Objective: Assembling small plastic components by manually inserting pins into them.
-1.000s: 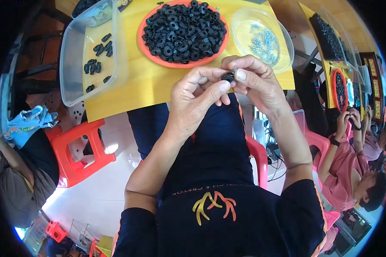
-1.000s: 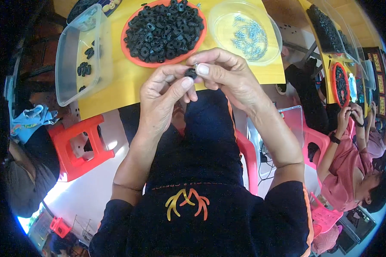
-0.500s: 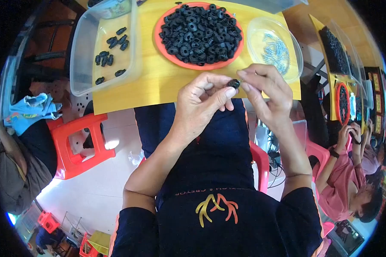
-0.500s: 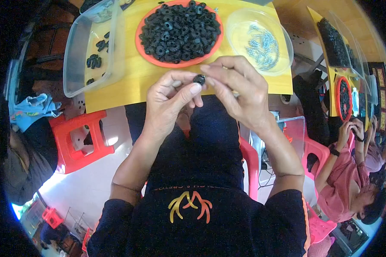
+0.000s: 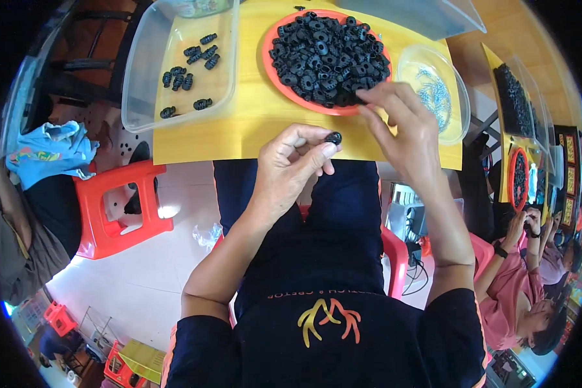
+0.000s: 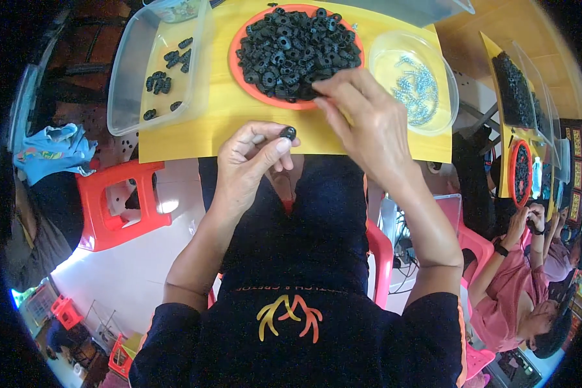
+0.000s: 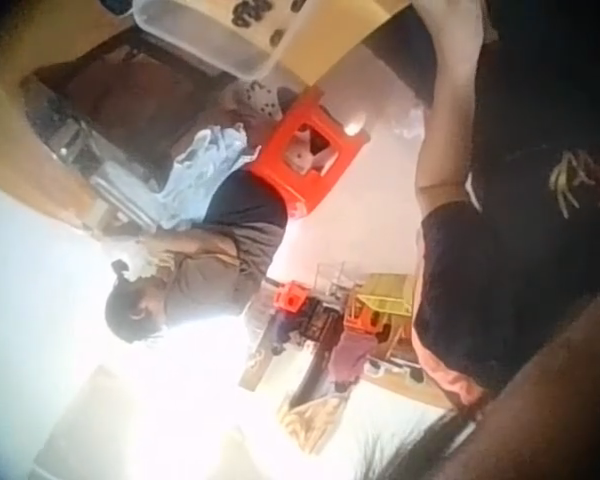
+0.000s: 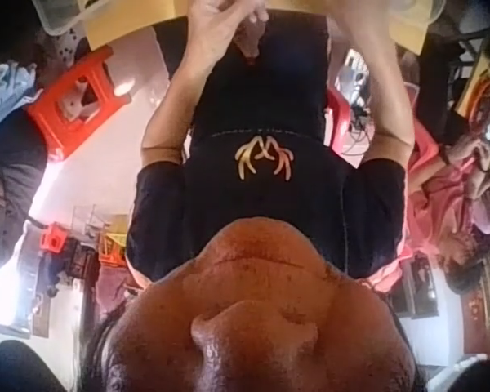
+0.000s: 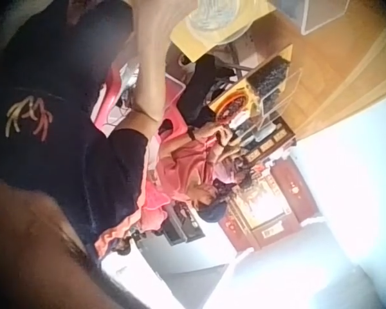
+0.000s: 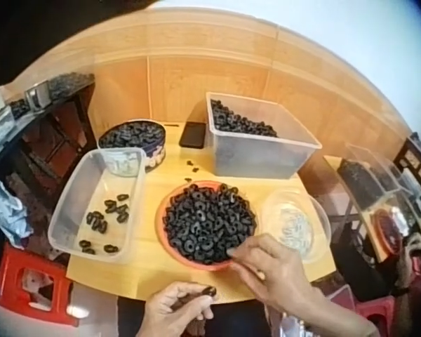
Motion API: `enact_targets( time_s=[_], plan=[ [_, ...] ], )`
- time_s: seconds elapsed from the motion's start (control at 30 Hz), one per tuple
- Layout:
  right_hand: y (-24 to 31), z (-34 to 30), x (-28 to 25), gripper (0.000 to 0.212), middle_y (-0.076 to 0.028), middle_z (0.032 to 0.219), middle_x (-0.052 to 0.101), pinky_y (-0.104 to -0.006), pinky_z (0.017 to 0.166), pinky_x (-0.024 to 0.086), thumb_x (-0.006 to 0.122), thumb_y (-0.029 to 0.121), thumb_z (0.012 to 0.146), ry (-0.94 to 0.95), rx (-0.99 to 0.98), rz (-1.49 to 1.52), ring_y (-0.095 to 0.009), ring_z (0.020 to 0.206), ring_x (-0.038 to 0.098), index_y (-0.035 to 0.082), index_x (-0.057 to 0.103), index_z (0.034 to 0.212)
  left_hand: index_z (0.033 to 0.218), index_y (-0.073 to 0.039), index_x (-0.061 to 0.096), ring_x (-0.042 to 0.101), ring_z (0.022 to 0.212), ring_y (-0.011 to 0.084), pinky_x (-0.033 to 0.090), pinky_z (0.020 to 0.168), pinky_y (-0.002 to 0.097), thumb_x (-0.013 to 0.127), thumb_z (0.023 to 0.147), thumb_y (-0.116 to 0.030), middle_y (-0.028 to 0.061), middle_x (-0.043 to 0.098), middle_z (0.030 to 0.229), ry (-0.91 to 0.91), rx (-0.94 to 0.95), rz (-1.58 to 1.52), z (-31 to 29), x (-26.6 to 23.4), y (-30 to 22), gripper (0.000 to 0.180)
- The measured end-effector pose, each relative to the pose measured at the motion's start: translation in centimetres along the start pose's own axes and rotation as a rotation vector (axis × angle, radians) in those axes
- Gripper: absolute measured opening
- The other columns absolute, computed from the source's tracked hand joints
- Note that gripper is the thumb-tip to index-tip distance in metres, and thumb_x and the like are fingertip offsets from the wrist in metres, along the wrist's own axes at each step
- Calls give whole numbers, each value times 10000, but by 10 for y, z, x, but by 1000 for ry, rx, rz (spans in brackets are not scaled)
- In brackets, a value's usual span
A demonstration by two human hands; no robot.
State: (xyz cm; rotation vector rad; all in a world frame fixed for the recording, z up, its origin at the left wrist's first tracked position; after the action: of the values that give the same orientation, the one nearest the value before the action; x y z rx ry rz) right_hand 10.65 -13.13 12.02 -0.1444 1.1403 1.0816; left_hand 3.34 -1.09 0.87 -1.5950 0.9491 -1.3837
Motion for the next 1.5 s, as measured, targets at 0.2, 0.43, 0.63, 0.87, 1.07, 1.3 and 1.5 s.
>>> enact_targets(
  time_s=[0.2,0.43,0.63,0.87,1.07,1.3,1.5],
  plan=[
    [-12,23,18,184,-89,936,623,-383,660,518,705,144,803,106,27,-94,-287,774,646,82,693,976,1060,-20,609,614,703,90,477,594,205,631,912,-75,116,693,964,-28,9,-19,-2,-16,4,160],
    [-5,52,34,147,-102,867,627,-401,683,512,701,198,805,116,-71,-147,-304,795,640,79,714,891,1061,-29,610,617,702,88,473,582,202,632,916,-86,117,695,965,-30,-43,11,0,-15,4,157],
    [-13,65,51,182,-103,874,649,-415,709,512,713,252,793,240,46,-243,-308,820,646,85,715,867,1064,-33,608,617,705,86,476,584,201,633,916,-89,118,695,966,-18,-27,1,-1,-15,4,159],
    [-27,70,63,201,-100,881,664,-412,732,508,698,278,803,330,112,-208,-298,832,654,100,716,896,1068,-27,604,613,713,84,495,568,203,633,915,-84,120,691,969,-18,-66,-10,-2,-15,8,166],
    [-36,71,65,183,-109,875,669,-406,738,507,674,242,809,334,126,-110,-292,820,657,86,710,898,1063,-23,602,611,711,83,504,568,203,638,911,-77,119,691,967,-22,-75,8,0,-15,5,166],
    [-24,70,65,202,-113,876,666,-413,726,511,667,273,822,298,149,-155,-305,806,656,86,710,887,1059,-20,602,610,709,81,492,579,193,633,916,-79,108,694,960,-23,-62,30,-1,-16,7,157],
    [-23,68,70,223,-110,883,659,-421,734,511,679,305,821,253,144,-127,-311,821,655,97,712,894,1058,-21,607,608,703,79,483,589,198,631,916,-76,102,695,964,-22,-36,51,-1,-15,5,154]
  ],
)
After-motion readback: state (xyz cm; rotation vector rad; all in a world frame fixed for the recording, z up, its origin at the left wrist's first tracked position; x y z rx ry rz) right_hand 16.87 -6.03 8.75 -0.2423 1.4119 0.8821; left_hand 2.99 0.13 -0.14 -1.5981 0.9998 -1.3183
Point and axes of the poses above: each hand's wrist, its own z-axis towards the middle knuckle, its own x-axis out of the palm, y = z × x, the point moved 10 cm from there along z, towards the middle knuckle
